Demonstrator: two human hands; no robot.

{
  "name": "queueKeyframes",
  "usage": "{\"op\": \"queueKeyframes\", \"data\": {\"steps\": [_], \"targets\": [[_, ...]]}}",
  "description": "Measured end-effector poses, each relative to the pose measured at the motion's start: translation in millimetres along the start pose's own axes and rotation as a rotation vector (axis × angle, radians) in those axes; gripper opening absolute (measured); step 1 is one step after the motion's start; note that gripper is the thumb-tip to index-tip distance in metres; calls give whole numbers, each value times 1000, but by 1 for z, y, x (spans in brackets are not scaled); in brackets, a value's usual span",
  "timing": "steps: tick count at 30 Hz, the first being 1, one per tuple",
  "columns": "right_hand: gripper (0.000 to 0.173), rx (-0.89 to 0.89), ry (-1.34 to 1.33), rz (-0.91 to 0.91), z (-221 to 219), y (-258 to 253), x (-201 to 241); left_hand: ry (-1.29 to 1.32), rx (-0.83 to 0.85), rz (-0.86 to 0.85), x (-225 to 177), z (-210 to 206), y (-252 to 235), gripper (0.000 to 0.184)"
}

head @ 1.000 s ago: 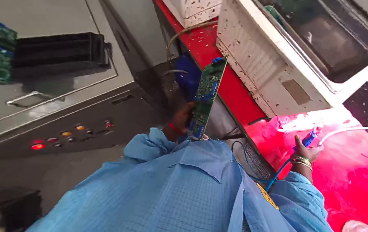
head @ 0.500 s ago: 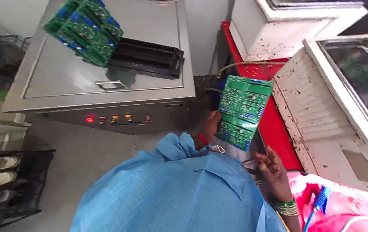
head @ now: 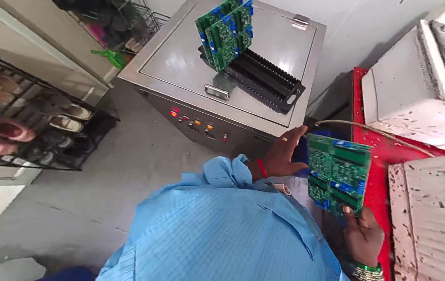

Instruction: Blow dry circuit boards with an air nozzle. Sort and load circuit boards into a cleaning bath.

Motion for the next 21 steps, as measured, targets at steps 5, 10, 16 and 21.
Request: {"op": "queueKeyframes", "data": {"steps": [5, 10, 16, 21], "targets": [[34, 178, 427, 263, -34, -18, 30, -32, 320, -24, -2, 27, 5, 59], [38, 190, 473, 427, -52, -33, 35, 23, 369, 52, 14, 44, 27, 26], [70, -38, 424, 467, -19, -50, 64, -119, -41, 100, 14, 115, 17, 19], [71, -135, 169, 308, 26, -46, 37, -205, -450, 98, 31, 206, -4, 34]]}}
Point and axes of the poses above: each hand's wrist, its own y-axis away from the middle knuckle, its own z-axis out of the back of the hand, x = y × z, the point moved 7 cm from there along -y, towards the middle knuckle, and after that the axes turned 12 degrees about -z, right-handed, at the moved point
